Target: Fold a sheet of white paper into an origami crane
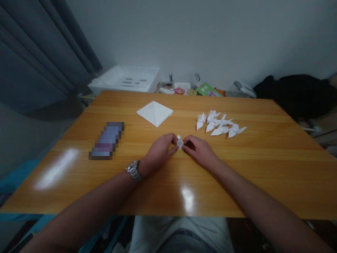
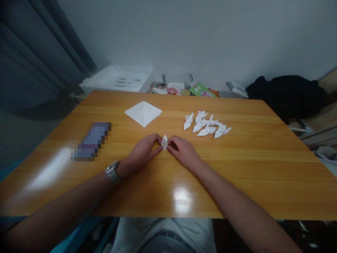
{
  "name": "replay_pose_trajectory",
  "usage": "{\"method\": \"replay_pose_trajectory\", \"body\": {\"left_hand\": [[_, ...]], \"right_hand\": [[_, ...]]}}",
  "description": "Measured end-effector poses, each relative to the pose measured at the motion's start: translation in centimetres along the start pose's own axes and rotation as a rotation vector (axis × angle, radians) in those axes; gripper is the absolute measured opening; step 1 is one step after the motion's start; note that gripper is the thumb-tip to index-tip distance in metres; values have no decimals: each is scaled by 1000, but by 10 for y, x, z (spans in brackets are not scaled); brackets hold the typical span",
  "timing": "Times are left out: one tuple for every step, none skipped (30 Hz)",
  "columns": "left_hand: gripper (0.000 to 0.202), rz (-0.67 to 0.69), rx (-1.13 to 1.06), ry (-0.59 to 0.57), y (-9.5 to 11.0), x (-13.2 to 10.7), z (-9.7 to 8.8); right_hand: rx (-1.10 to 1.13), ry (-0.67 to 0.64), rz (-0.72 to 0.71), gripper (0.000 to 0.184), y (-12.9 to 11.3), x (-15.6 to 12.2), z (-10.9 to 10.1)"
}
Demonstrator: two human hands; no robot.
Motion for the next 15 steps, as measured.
{"method": "replay_pose_trajectory", "body": {"left_hand": [[10,-6,-11,1,-1,0,0],[10,-10,-16,2,-1,0,0],[11,-16,-17,5,-2,0,0],[13,-25,-16,7,-3,0,0],[14,-34,-13,10,-4,0,0],[16,-41,-12,12,-5,1,1],[17,-46,-11,15,-6,1,2],[17,-47,-11,19,-7,1,2],[16,-47,-10,24,-7,1,2],[15,-45,-7,28,-7,2,3],[14,-41,-3,32,-7,2,3],[14,-36,0,36,-6,2,2],[13,-29,3,43,-5,2,1],[13,-19,5,51,-4,2,0],[14,-8,6,60,-3,2,-1]], "right_hand": [[12,6,19,8,1,0,0],[22,9,35,8,2,0,-1],[29,13,49,9,3,-1,-1],[33,15,58,9,3,0,-1],[33,16,60,9,3,0,-1],[27,16,51,9,2,0,0],[14,16,28,9,0,1,-1],[-3,15,-4,9,-3,1,-1],[-20,13,-41,8,-7,2,0],[-33,11,-78,8,-10,2,0],[-41,9,-108,7,-13,1,0],[-43,4,-130,6,-15,1,0],[-43,-4,-144,6,-15,0,1],[-41,-13,-152,6,-16,0,1],[-41,-20,-156,5,-15,-1,2]]}}
Point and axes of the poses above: each hand's wrist, its own x-axis towards the middle knuckle, its own z-axis out of the palm, y = z × x, the point moved 10 cm from there along x, towards the middle knuckle, and after that the axes turned 12 degrees about x, right-handed, at the moved point
